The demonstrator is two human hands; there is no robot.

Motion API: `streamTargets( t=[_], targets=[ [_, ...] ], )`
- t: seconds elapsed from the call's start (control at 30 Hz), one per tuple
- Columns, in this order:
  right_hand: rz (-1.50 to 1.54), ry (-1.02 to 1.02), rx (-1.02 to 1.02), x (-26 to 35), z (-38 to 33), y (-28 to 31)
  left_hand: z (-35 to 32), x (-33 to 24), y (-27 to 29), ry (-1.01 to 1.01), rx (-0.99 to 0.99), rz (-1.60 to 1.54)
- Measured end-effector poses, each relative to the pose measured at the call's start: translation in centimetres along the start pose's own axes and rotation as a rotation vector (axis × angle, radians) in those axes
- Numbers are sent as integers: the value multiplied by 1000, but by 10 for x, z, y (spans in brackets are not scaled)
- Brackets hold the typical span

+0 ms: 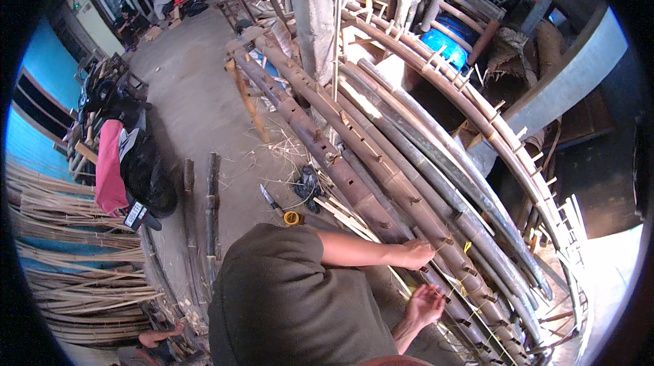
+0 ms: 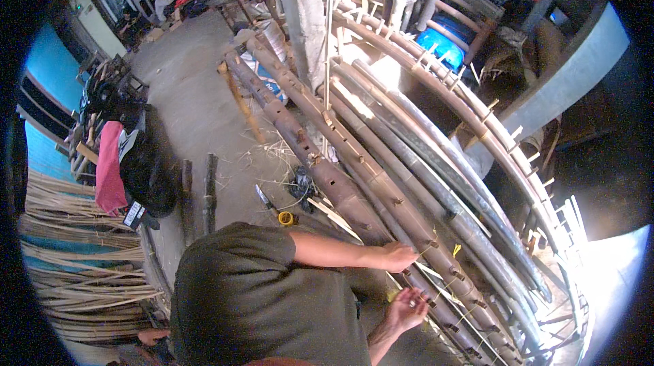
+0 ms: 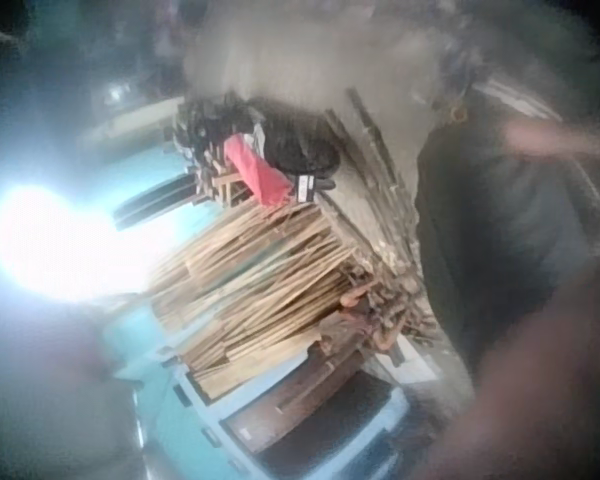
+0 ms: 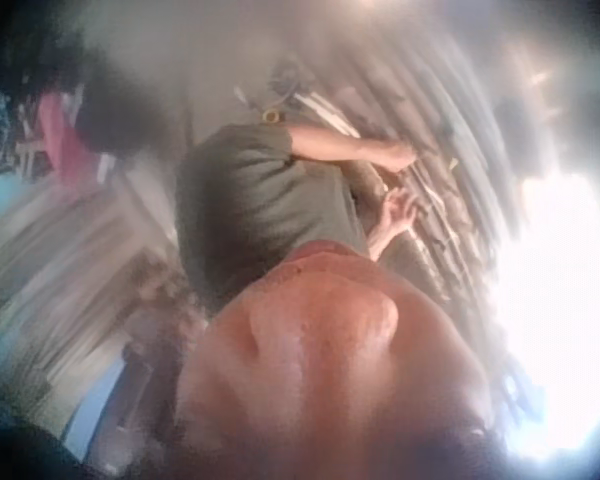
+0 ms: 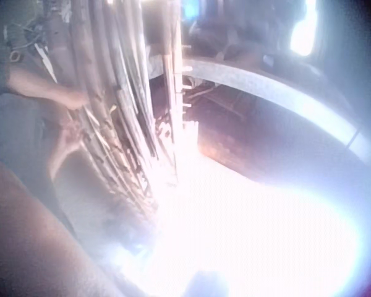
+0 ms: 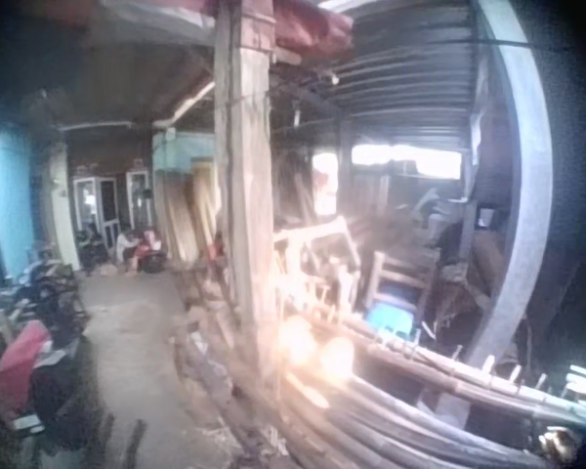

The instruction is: The person repeatedly ties yellow string around a bundle of long bamboo poles arranged horizontally on a rack. They walk along the length of the poles, wrapping and knotting the string at multiple intervals to secure the bundle.

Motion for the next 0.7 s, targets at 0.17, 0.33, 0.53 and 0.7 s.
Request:
streamTargets(
  t=[0.17, 0.33, 0.53, 0.7],
  targets=[
    [-229, 340, 444, -6, -9, -94, -2, 5, -13, -86, -157, 0],
    [-1568, 760, 631, -37, 22, -178, 9, 34, -27, -163, -81, -213],
    [-2055, 876, 416, 3, 135, -143, 10, 33, -27, -2, 72, -289],
    [-1105, 603, 500, 26, 53, -154, 11, 46, -27, -276, -186, -369]
  ],
)
Point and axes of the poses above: each hand's wrist, its own z-axis towards the middle knuckle, its own y-axis out of the back of the hand, x = y × z, the point moved 1 cm from there along z, towards the middle knuckle, and after that the axes turned 10 degrees about -x, right-handed, at the moved point
